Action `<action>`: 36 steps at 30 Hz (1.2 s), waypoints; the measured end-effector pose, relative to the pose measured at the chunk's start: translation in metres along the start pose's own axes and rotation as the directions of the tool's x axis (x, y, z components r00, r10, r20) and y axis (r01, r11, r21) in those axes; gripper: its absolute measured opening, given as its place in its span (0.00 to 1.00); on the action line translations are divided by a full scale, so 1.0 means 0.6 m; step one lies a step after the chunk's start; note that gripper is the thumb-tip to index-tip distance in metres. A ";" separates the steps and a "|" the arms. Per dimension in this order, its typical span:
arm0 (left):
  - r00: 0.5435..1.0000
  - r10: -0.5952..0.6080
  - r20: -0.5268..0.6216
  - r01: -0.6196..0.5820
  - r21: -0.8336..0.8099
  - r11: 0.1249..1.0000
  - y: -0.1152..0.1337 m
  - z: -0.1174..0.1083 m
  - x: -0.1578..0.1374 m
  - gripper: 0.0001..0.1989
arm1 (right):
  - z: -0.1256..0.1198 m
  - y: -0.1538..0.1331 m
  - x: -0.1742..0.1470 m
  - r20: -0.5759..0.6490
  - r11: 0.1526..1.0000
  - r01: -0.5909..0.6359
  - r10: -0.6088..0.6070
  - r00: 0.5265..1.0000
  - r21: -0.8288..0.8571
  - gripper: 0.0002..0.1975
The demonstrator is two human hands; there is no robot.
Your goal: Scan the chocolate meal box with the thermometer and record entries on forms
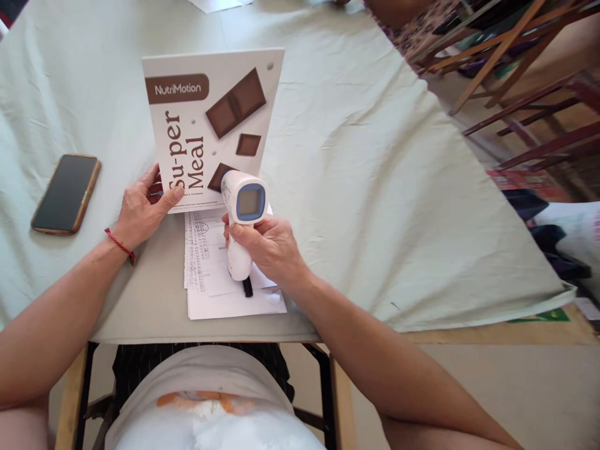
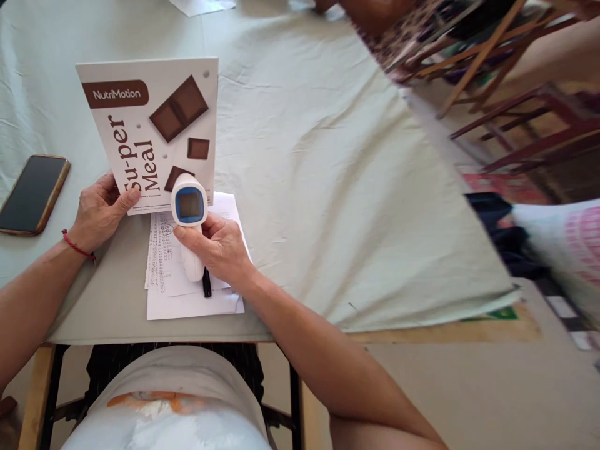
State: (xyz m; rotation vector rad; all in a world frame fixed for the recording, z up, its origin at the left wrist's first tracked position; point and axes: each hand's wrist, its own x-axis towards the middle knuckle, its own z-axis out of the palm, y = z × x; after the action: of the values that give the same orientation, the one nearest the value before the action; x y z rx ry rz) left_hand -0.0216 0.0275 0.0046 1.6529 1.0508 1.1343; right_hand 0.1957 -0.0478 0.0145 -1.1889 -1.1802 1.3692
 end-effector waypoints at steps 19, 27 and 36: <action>1.000 -0.023 0.012 0.023 -0.013 1.000 -0.004 -0.003 -0.004 0.34 | 0.003 -0.011 -0.007 -0.015 1.000 0.006 -0.007 1.000 -0.030 0.19; 1.000 -0.001 0.021 0.002 -0.015 1.000 -0.007 -0.005 -0.004 0.37 | -0.014 -0.025 -0.026 -0.094 0.998 0.038 -0.034 0.995 0.045 0.27; 1.000 -0.002 0.020 0.002 0.023 1.000 -0.009 -0.012 -0.005 0.39 | -0.071 -0.059 -0.035 -0.063 0.975 0.100 -0.114 0.991 -0.200 0.24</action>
State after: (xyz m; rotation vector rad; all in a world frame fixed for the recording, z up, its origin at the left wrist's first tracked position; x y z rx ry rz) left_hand -0.0299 0.0276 0.0002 1.6771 1.0560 1.1066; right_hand 0.2418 -0.0617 0.0490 -1.2831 -1.3296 1.1385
